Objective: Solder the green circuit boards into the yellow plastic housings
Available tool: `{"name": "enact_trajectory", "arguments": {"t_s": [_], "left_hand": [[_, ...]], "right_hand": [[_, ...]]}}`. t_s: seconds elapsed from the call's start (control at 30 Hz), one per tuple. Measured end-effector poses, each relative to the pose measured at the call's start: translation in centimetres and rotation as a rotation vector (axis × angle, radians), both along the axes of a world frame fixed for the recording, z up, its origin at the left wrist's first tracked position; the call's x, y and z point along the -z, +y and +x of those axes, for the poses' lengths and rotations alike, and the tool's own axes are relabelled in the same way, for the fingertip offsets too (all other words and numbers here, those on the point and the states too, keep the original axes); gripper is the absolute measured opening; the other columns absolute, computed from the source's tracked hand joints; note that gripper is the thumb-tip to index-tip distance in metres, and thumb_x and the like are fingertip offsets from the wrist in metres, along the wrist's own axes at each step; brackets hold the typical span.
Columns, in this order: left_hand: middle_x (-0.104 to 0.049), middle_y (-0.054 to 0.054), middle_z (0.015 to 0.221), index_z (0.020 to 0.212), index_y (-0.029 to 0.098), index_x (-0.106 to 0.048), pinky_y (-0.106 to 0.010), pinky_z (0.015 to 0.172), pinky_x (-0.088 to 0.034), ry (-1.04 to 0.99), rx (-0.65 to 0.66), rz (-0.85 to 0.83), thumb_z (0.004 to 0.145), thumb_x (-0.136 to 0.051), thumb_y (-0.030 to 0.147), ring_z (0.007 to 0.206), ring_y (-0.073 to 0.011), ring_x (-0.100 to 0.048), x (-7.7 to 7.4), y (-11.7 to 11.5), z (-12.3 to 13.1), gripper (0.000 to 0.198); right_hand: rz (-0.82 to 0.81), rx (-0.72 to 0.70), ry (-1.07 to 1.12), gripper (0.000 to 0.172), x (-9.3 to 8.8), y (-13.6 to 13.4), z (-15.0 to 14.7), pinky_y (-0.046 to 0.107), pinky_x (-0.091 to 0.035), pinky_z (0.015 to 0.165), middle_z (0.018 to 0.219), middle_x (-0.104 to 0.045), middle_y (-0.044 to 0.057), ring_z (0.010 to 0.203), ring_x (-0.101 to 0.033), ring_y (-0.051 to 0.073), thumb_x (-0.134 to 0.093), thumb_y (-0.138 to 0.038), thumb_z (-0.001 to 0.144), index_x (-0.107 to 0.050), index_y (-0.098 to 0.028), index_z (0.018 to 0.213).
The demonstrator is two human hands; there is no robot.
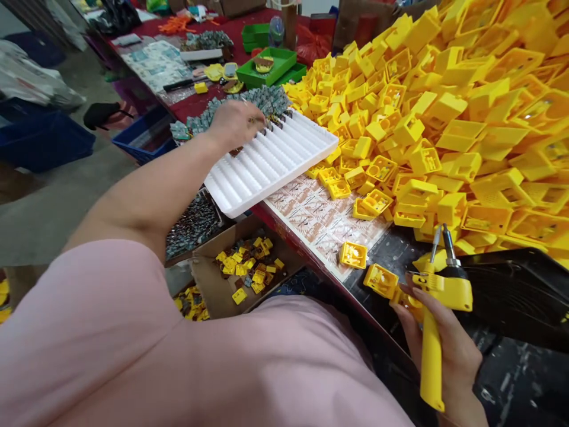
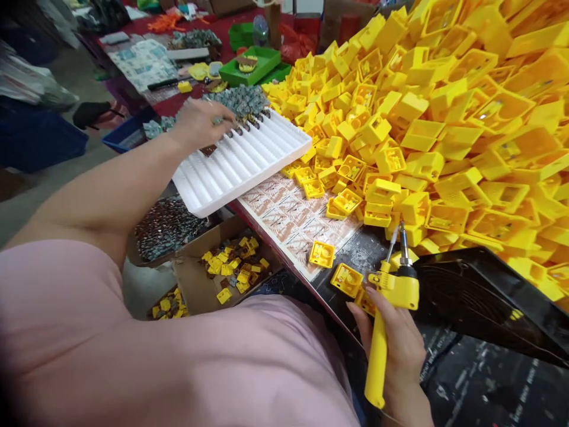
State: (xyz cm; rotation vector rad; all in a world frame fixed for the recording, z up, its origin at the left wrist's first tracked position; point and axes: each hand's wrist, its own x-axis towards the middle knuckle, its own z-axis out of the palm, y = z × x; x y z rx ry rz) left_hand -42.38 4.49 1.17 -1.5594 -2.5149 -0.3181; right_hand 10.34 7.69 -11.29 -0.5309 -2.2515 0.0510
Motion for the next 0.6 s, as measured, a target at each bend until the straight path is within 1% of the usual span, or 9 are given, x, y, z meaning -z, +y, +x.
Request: {"name": "enact_trajectory", "arguments": {"t_s": [0.07, 0.1, 0.17, 0.23, 0.3, 0.33, 0.43, 0.5, 0.6], "left_hand": [[-0.075, 0.005, 0.125, 0.135, 0.024, -0.065, -0.047, 0.101, -0.055, -0.073, -0.064, 0.205, 0.099, -0.011, 0.089, 0.126, -0.0198, -0.062, -0.5, 0.1, 0.0, 0.092], [-0.074, 0.000, 0.126, 0.137, 0.025, -0.063, -0.050, 0.094, -0.058, -0.142, -0.026, 0.274, 0.098, -0.010, 0.089, 0.125, -0.0238, -0.065, -0.9, 0.1, 0.7, 0.092], [-0.075, -0.008, 0.127, 0.131, 0.025, -0.067, -0.055, 0.088, -0.063, -0.389, 0.160, 0.367, 0.101, -0.029, 0.081, 0.121, -0.0294, -0.071, -1.4, 0.1, 3.5, 0.074], [-0.077, -0.012, 0.121, 0.121, 0.018, -0.071, -0.055, 0.092, -0.066, -0.646, 0.369, 0.356, 0.103, -0.047, 0.062, 0.110, -0.0266, -0.075, -1.0, 0.2, 7.6, 0.054], [-0.079, -0.014, 0.111, 0.120, 0.011, -0.072, -0.050, 0.088, -0.067, -0.813, 0.456, 0.225, 0.104, -0.052, 0.045, 0.094, -0.0218, -0.078, 0.4, 0.4, 12.2, 0.043], [-0.079, -0.014, 0.106, 0.126, 0.008, -0.070, -0.046, 0.083, -0.068, -0.913, 0.465, 0.124, 0.103, -0.053, 0.037, 0.086, -0.0200, -0.078, 1.3, 0.5, 14.6, 0.040], [-0.079, -0.010, 0.096, 0.143, 0.011, -0.061, -0.036, 0.071, -0.064, -1.237, 0.477, -0.171, 0.100, -0.062, 0.025, 0.070, -0.0158, -0.074, 4.1, 0.5, 21.0, 0.045], [-0.079, -0.007, 0.091, 0.138, 0.014, -0.065, -0.031, 0.066, -0.062, -1.466, 0.487, -0.302, 0.098, -0.066, 0.024, 0.062, -0.0124, -0.069, 5.3, 0.2, 24.1, 0.041], [-0.077, -0.006, 0.079, 0.130, 0.014, -0.070, -0.027, 0.058, -0.058, -1.730, 0.475, -0.491, 0.104, -0.058, 0.035, 0.050, -0.0113, -0.063, 6.3, -0.5, 26.1, 0.036]], "right_hand": [[0.010, 0.045, 0.033, 0.075, -0.2, -0.3, -0.3, 0.040, -0.069, 0.062, 0.102, -0.082, 0.004, 0.074, -0.080, 0.030, -0.074, -0.015, 0.094, -0.046, -0.034, 0.161], [0.022, 0.076, 0.057, 0.075, -0.3, -0.4, -0.5, 0.039, -0.067, 0.056, 0.096, -0.083, 0.002, 0.068, -0.079, 0.030, -0.072, -0.012, 0.094, -0.045, -0.035, 0.161], [0.050, 0.134, 0.086, 0.076, -0.5, -0.5, -1.0, 0.036, -0.061, 0.045, 0.080, -0.080, -0.002, 0.057, -0.076, 0.028, -0.070, -0.008, 0.094, -0.046, -0.036, 0.161], [0.029, 0.124, 0.087, 0.074, -1.1, -0.6, -1.6, 0.032, -0.060, 0.046, 0.075, -0.079, -0.005, 0.054, -0.075, 0.025, -0.069, -0.004, 0.093, -0.051, -0.036, 0.157], [-0.038, 0.046, 0.081, 0.067, -1.8, -0.7, -2.2, 0.031, -0.066, 0.061, 0.090, -0.082, -0.003, 0.067, -0.079, 0.023, -0.072, -0.003, 0.091, -0.059, -0.035, 0.148], [-0.060, 0.015, 0.081, 0.062, -2.2, -0.9, -2.5, 0.031, -0.068, 0.070, 0.100, -0.083, -0.001, 0.077, -0.081, 0.023, -0.074, -0.005, 0.091, -0.061, -0.034, 0.144], [-0.090, -0.051, 0.034, 0.051, -3.6, -1.5, -3.5, 0.034, -0.068, 0.087, 0.127, -0.078, 0.010, 0.106, -0.080, 0.025, -0.079, -0.011, 0.090, -0.060, -0.028, 0.135], [-0.058, -0.095, 0.002, 0.046, -4.1, -1.8, -4.1, 0.034, -0.067, 0.091, 0.126, -0.079, 0.008, 0.109, -0.079, 0.024, -0.079, -0.012, 0.090, -0.060, -0.029, 0.129], [-0.037, -0.040, 0.135, 0.042, -3.9, -2.3, -4.6, 0.031, -0.067, 0.089, 0.108, -0.082, 0.002, 0.094, -0.081, 0.019, -0.079, -0.010, 0.090, -0.062, -0.029, 0.123]]}}
